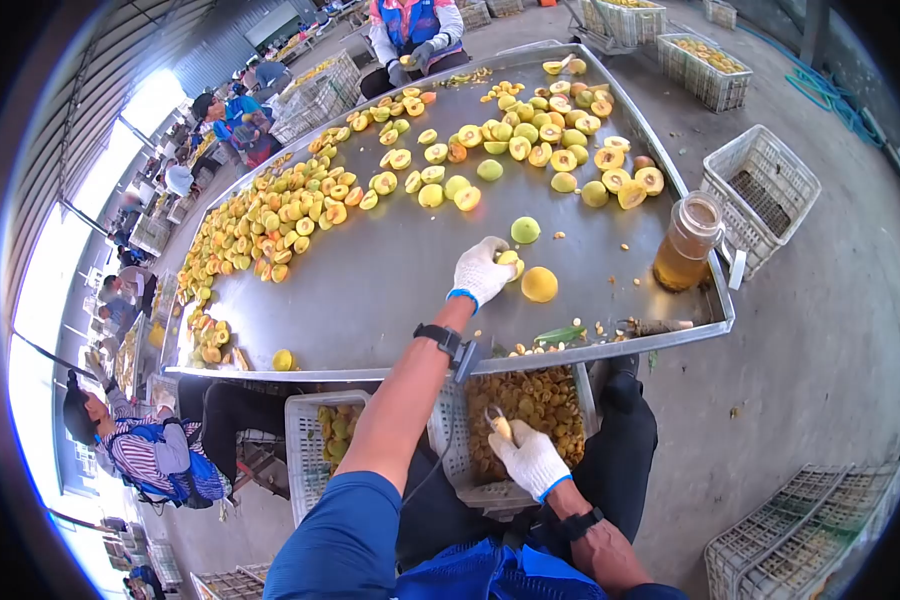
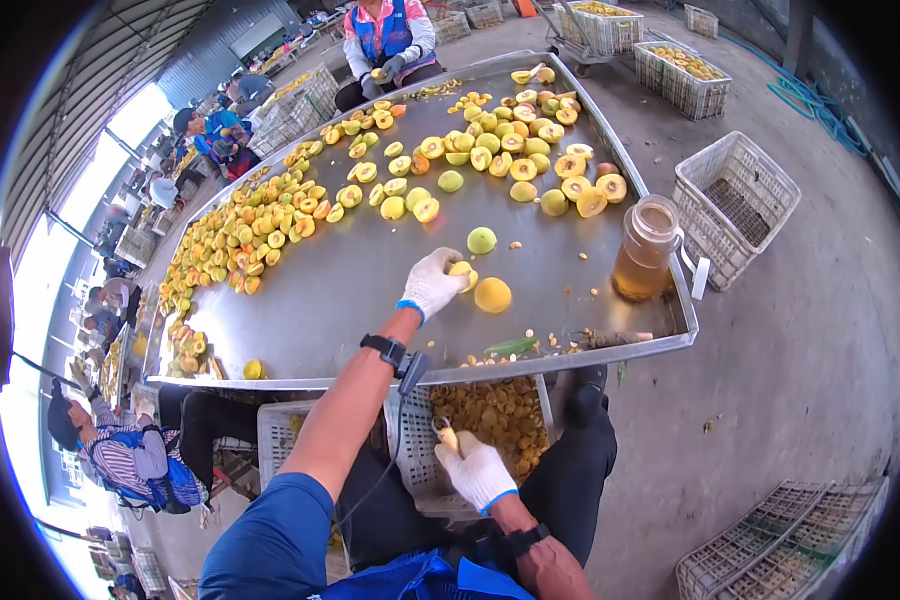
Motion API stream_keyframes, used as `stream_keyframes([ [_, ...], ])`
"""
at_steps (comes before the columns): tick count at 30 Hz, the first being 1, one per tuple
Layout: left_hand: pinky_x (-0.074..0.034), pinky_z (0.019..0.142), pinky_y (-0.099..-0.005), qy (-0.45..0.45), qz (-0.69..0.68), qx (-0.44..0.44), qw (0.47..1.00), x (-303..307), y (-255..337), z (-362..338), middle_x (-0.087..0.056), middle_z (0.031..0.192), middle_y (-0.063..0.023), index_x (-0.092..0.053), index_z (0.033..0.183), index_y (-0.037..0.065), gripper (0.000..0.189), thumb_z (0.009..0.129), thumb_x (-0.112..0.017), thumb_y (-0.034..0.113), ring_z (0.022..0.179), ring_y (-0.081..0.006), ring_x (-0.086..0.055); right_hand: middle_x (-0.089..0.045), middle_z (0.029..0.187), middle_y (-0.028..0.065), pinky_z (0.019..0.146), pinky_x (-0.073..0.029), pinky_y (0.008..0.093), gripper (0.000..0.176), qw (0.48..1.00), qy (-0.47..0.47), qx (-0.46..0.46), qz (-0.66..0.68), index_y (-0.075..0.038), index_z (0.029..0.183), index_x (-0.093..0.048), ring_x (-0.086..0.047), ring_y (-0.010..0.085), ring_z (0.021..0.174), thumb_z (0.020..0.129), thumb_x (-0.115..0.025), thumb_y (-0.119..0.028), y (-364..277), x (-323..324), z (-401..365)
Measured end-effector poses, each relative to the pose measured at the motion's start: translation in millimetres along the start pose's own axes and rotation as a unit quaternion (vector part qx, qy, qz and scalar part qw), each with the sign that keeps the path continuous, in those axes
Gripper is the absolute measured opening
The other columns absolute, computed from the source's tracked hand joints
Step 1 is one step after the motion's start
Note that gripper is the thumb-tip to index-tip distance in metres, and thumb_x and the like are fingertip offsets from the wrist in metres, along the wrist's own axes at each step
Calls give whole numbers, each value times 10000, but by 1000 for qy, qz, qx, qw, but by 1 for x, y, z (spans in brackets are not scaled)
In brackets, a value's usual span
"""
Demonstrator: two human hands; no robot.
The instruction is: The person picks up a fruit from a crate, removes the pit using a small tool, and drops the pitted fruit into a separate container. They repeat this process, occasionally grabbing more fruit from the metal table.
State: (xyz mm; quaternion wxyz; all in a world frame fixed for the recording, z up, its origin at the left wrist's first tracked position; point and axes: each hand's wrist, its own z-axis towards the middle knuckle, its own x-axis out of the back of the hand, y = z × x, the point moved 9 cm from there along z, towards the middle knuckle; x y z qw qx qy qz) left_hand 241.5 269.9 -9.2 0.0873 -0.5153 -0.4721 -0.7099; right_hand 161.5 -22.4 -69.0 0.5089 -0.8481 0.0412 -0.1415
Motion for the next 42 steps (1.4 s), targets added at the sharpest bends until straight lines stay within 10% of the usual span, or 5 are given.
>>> stream_keyframes([
  [6, -550, 902, -479, -54, -536, 135, 832, 26, -18, -122, -669, 1181, -138, -633, 1178, 12, 333, 868, -647, 132, 1097, -316, -652, -532, 671, -17, 480, -381, 284, 225, 970, 46, -2, 238, -44, 911, -569, -474, 71, 569, 999, -582, -251, -7, 16, -13],
  [9, -533, 951, -524, -107, -754, 115, 638, 27, -12, -177, -633, 1238, -173, -624, 1205, 27, 337, 876, -618, 101, 1161, -358, -618, -567, 671, 31, 537, -422, 299, 234, 979, 47, 100, 171, -3, 1006, -609, -501, 89, 609, 1014, -564, -233, -43, 23, -19],
  [13, -508, 998, -517, -91, -817, 78, 563, 44, 9, -226, -627, 1251, -200, -580, 1269, 15, 384, 909, -617, 145, 1187, -385, -609, -590, 688, 145, 588, -465, 369, 282, 987, 29, 119, 101, 16, 1039, -617, -571, 179, 624, 1009, -569, -260, -85, 16, -30],
  [22, -513, 984, -474, -8, -832, 39, 553, 55, 6, -263, -633, 1221, -160, -560, 1323, 27, 439, 1032, -541, 356, 1097, -323, -625, -656, 839, 295, 657, -496, 477, 323, 975, 97, 194, -37, 18, 1083, -622, -654, 492, 843, 1003, -570, -290, -125, -5, -52],
  [42, -571, 648, -374, 112, -812, 127, 559, 75, 11, -278, -635, 817, -93, -615, 993, 31, 389, 1028, -556, 413, 676, -233, -645, -645, 876, 349, 667, -511, 555, 333, 941, 108, 280, -154, 32, 1140, -599, -637, 528, 870, 1027, -531, -274, -136, -33, -55],
])
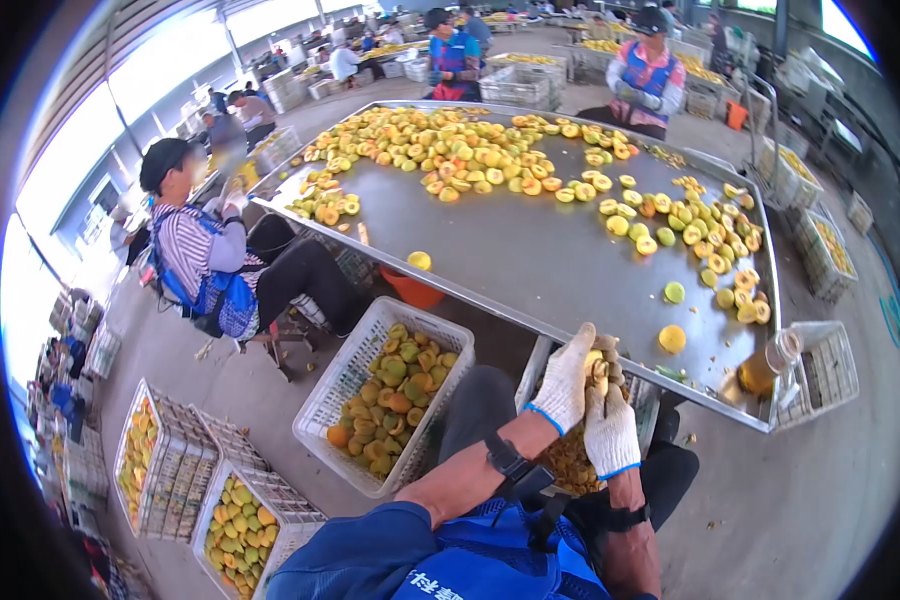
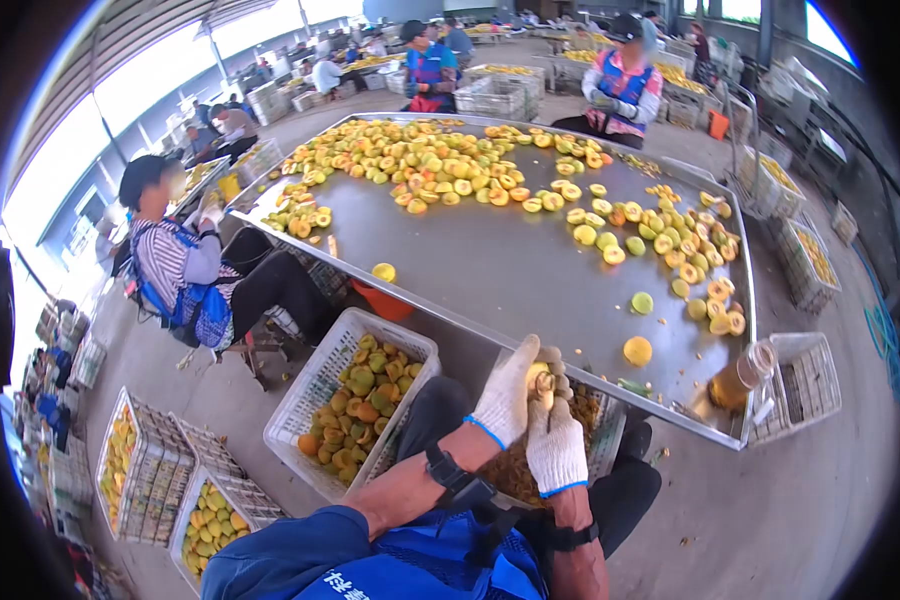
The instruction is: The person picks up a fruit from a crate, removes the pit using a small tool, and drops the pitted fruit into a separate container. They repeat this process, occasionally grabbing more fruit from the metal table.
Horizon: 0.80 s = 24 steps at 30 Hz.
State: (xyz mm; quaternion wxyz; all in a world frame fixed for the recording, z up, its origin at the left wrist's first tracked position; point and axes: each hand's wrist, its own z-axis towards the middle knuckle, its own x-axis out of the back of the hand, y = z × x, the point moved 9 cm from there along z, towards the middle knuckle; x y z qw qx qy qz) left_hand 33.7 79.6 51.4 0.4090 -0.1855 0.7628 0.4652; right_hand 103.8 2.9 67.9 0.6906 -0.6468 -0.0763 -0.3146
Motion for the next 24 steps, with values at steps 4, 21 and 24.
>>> stream_keyframes([
  [4, -534, 569, -331, 47, 32, 5, 998, 4, 3, -7, -618, 751, -72, -618, 849, 49, 400, 1028, -548, 401, 615, -209, -625, -650, 899, 346, 702, -519, 535, 372, 999, -36, -29, -1, 40, 1181, -587, -630, 534, 905, 1042, -501, -294, 2, -5, -3],
  [21, -462, 454, -285, -7, 216, -26, 976, -12, 16, -6, -604, 609, -42, -652, 716, 32, 447, 1003, -603, 372, 493, -129, -564, -587, 683, 3, 477, -391, 254, 327, 926, -150, -187, 291, -10, 1028, -625, -532, 88, 541, 1067, -496, -308, 39, -32, -23],
  [24, -470, 448, -277, -4, 228, 5, 974, -7, 5, -3, -624, 625, -70, -662, 721, -4, 479, 1020, -591, 364, 485, -155, -579, -487, 593, -5, 406, -340, 279, 256, 989, -45, -67, 125, -104, 894, -551, -462, 138, 434, 1063, -489, -286, 46, -25, -16],
])
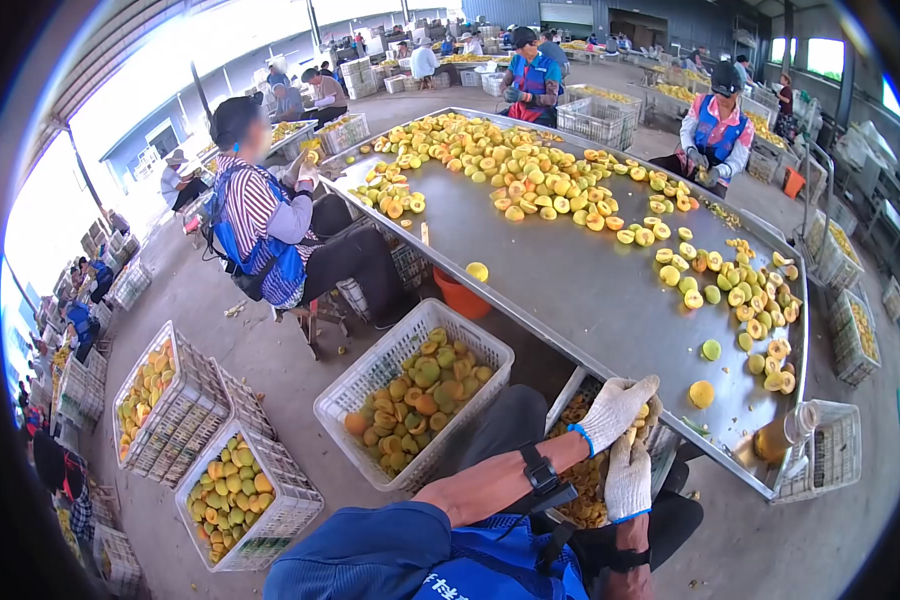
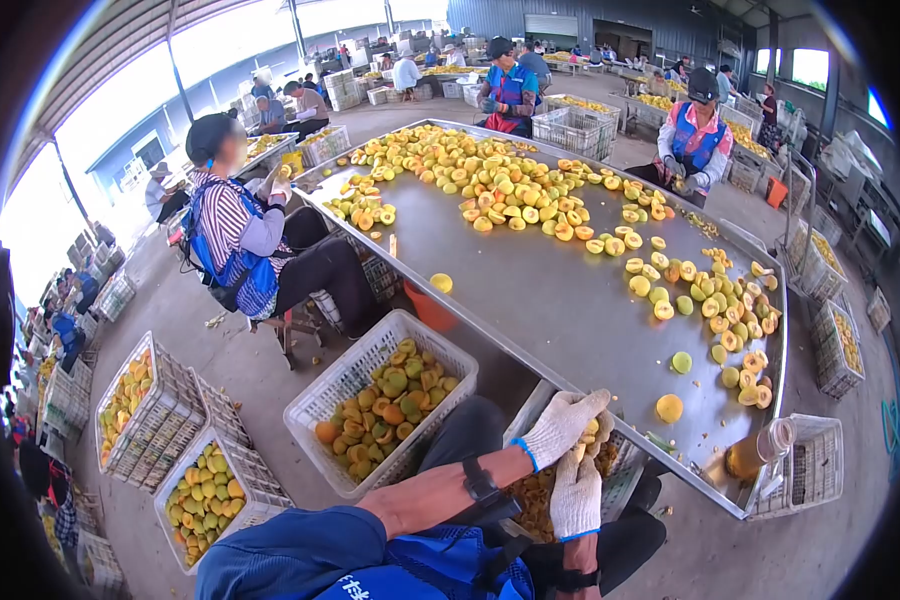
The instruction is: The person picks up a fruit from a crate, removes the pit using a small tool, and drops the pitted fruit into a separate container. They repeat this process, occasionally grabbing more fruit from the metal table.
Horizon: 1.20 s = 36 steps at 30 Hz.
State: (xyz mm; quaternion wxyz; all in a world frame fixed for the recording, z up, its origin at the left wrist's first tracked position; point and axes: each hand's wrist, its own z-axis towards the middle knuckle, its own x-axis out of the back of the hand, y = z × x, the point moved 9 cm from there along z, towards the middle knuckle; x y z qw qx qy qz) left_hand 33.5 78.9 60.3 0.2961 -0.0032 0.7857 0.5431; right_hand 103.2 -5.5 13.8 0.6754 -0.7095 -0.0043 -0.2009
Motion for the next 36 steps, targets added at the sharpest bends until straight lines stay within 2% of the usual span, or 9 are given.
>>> stream_keyframes([
  [1, -469, 454, -276, -2, 7, -5, 1000, -1, 1, 1, -628, 621, -70, -664, 714, -5, 487, 1020, -591, 367, 492, -151, -581, -487, 593, -5, 406, -340, 279, 256, 1000, 0, 0, -1, -104, 894, -551, -462, 138, 434, 1063, -489, -286, -7, 4, -1],
  [3, -469, 461, -274, -2, 15, -10, 1000, 1, -2, 4, -631, 617, -70, -666, 708, -6, 494, 1020, -591, 370, 500, -147, -584, -449, 571, -5, 379, -323, 295, 274, 950, -93, -194, 228, -128, 880, -518, -425, 150, 402, 1062, -499, -332, 5, -9, -16],
  [6, -476, 491, -270, -50, 43, -24, 998, -5, -3, 7, -656, 643, -76, -676, 715, -11, 492, 1021, -594, 365, 529, -137, -596, -394, 549, -30, 358, -274, 275, 307, 892, -188, -220, 346, -152, 869, -493, -365, 110, 382, 1053, -517, -397, 5, -18, -24],
  [16, -481, 533, -267, -173, 67, -104, 977, -26, 8, -5, -677, 648, -91, -675, 652, 8, 544, 1034, -542, 372, 565, -135, -611, -372, 544, -45, 366, -237, 254, 322, 880, -235, -189, 367, -155, 860, -506, -318, 78, 384, 1038, -545, -422, -4, -16, -34],
  [18, -470, 516, -276, -161, 36, -92, 982, -25, 2, -2, -661, 620, -89, -661, 627, 16, 557, 1037, -533, 371, 532, -133, -592, -375, 547, -47, 368, -231, 256, 322, 965, -80, -171, 181, -155, 856, -509, -305, 71, 386, 1032, -557, -419, 4, 4, -26],
  [19, -472, 520, -278, -163, 10, -81, 983, -26, -3, -2, -661, 619, -91, -665, 631, 16, 565, 1040, -519, 377, 533, -137, -592, -375, 547, -47, 368, -231, 256, 322, 965, -80, -170, 182, -155, 856, -509, -305, 71, 386, 1032, -557, -419, 4, 9, -25],
  [21, -474, 524, -280, -164, -17, -72, 984, -26, -4, 0, -661, 618, -93, -669, 635, 17, 573, 1043, -505, 384, 534, -141, -592, -378, 553, -47, 367, -226, 254, 327, 904, -209, -215, 303, -152, 852, -509, -305, 69, 387, 1029, -564, -422, -5, -3, -32],
  [27, -484, 533, -279, -173, 15, -66, 983, -30, -5, -9, -649, 609, -94, -661, 642, 35, 581, 1040, -488, 422, 530, -160, -599, -373, 557, -52, 362, -211, 245, 343, 890, -232, -188, 346, -146, 838, -509, -302, 70, 384, 1029, -564, -425, -16, -1, -41],
  [36, -489, 510, -282, -112, -102, 59, 987, -16, -33, -9, -637, 630, -89, -634, 668, 39, 579, 1037, -475, 455, 535, -173, -600, -349, 548, -66, 351, -184, 235, 357, 853, -277, -203, 394, -132, 845, -521, -262, 56, 375, 1032, -552, -435, 3, -10, -41],
])
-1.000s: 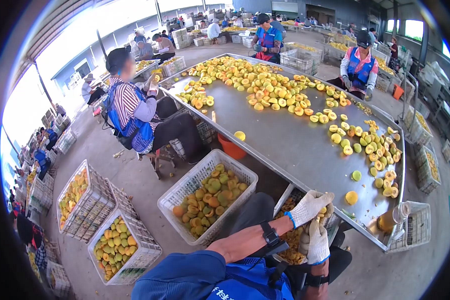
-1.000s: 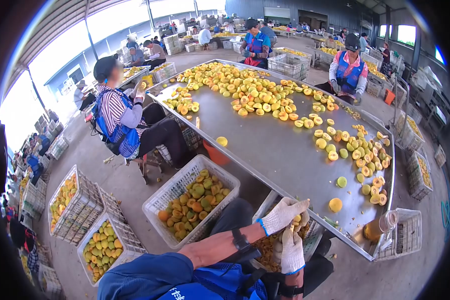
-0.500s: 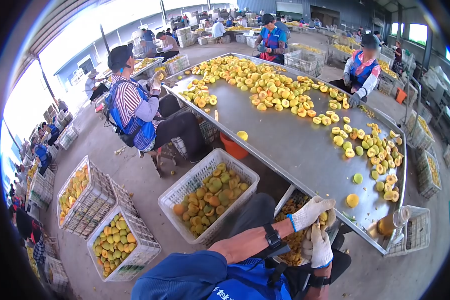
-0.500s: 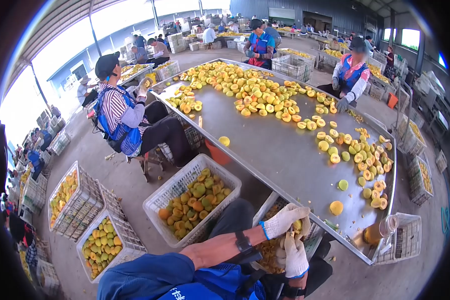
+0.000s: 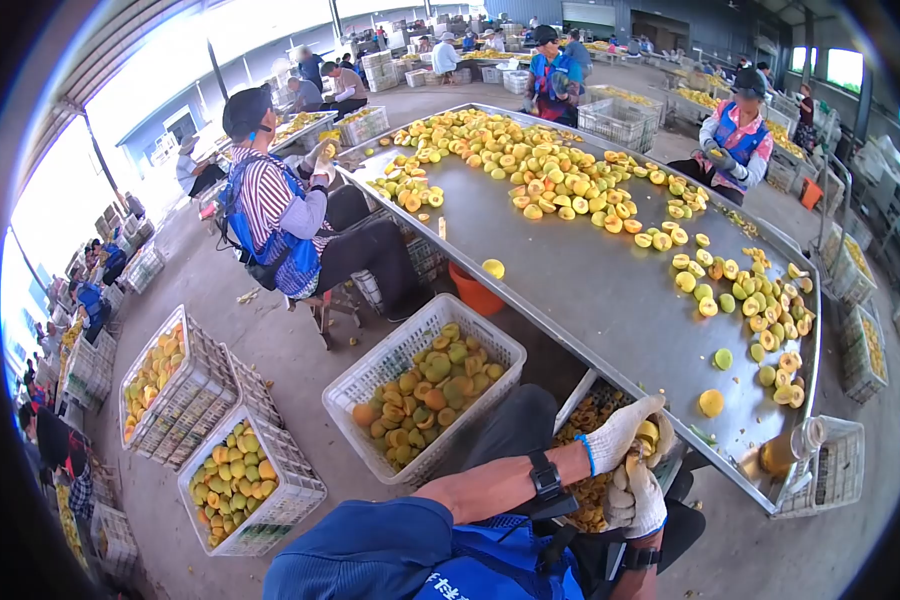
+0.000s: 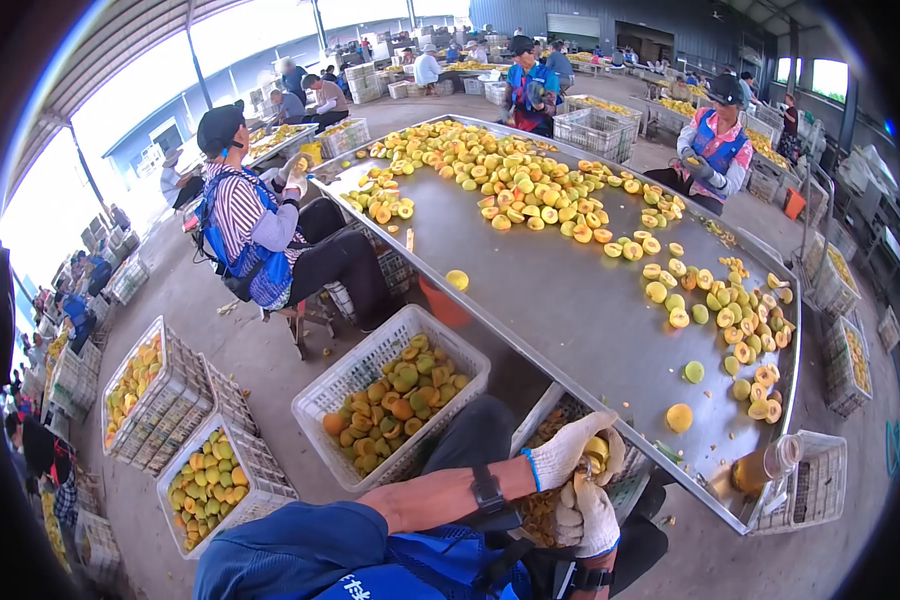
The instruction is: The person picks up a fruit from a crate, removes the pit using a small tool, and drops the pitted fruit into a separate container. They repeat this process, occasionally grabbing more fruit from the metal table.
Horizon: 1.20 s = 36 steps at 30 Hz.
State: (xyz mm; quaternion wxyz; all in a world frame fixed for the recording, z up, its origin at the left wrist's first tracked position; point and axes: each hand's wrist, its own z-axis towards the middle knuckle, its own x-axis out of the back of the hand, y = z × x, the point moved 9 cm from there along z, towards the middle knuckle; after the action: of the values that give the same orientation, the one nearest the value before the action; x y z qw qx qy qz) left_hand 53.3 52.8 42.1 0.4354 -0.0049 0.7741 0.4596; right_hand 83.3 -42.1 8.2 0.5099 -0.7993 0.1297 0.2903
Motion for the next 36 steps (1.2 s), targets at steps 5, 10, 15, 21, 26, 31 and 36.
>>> stream_keyframes([
  [5, -512, 571, -280, 81, -40, 5, 996, 8, -7, -1, -660, 751, -84, -657, 884, 28, 437, 1010, -560, 435, 631, -159, -616, -336, 540, -73, 350, -178, 234, 370, 999, -15, -6, 43, -133, 840, -520, -248, 50, 374, 1030, -553, -448, 12, 15, 5],
  [10, -532, 699, -315, 171, 187, -60, 965, 43, -8, 18, -686, 903, -94, -654, 1016, 9, 312, 932, -669, 309, 791, -185, -654, -330, 538, -73, 350, -181, 233, 394, 977, -80, -39, 196, -137, 832, -514, -248, 52, 376, 1028, -544, -478, 32, 26, 3],
  [15, -552, 717, -322, 239, 419, -111, 869, 72, 18, 13, -673, 992, -109, -606, 1174, 31, 307, 868, -607, 60, 821, -174, -674, -359, 532, -40, 350, -251, 241, 437, 986, 167, -15, -13, -135, 791, -504, -313, 75, 376, 1037, -509, -496, 19, 62, -3],
  [21, -533, 548, -280, 297, 340, -135, 882, 109, 94, -35, -646, 959, -91, -598, 1151, 29, 321, 841, -573, -54, 695, -150, -653, -476, 556, 25, 370, -359, 279, 423, 956, 245, 29, -162, -86, 784, -516, -440, 140, 388, 1038, -491, -423, 9, 77, 1],
  [26, -532, 572, -317, 413, 373, -196, 807, 227, 144, -101, -643, 894, -109, -621, 1135, 35, 360, 779, -648, -14, 700, -182, -638, -499, 591, 15, 409, -389, 269, 343, 957, 216, 43, -190, -58, 855, -565, -476, 117, 430, 1024, -537, -355, 6, 65, 7],
  [31, -564, 752, -395, 567, 409, -41, 714, 340, 127, -198, -704, 932, -190, -654, 1133, 37, 368, 772, -652, 110, 827, -295, -708, -496, 615, -18, 413, -370, 251, 239, 944, 214, -18, -249, -60, 954, -599, -457, 80, 449, 1006, -577, -292, 12, 54, 12],
  [36, -552, 613, -395, 630, 444, 37, 636, 470, 71, -280, -696, 844, -194, -679, 1077, -6, 287, 820, -649, 119, 716, -303, -699, -465, 611, -31, 389, -334, 245, 264, 957, 215, -22, -192, -69, 1028, -597, -395, 64, 417, 1018, -588, -332, 23, 61, 20],
])
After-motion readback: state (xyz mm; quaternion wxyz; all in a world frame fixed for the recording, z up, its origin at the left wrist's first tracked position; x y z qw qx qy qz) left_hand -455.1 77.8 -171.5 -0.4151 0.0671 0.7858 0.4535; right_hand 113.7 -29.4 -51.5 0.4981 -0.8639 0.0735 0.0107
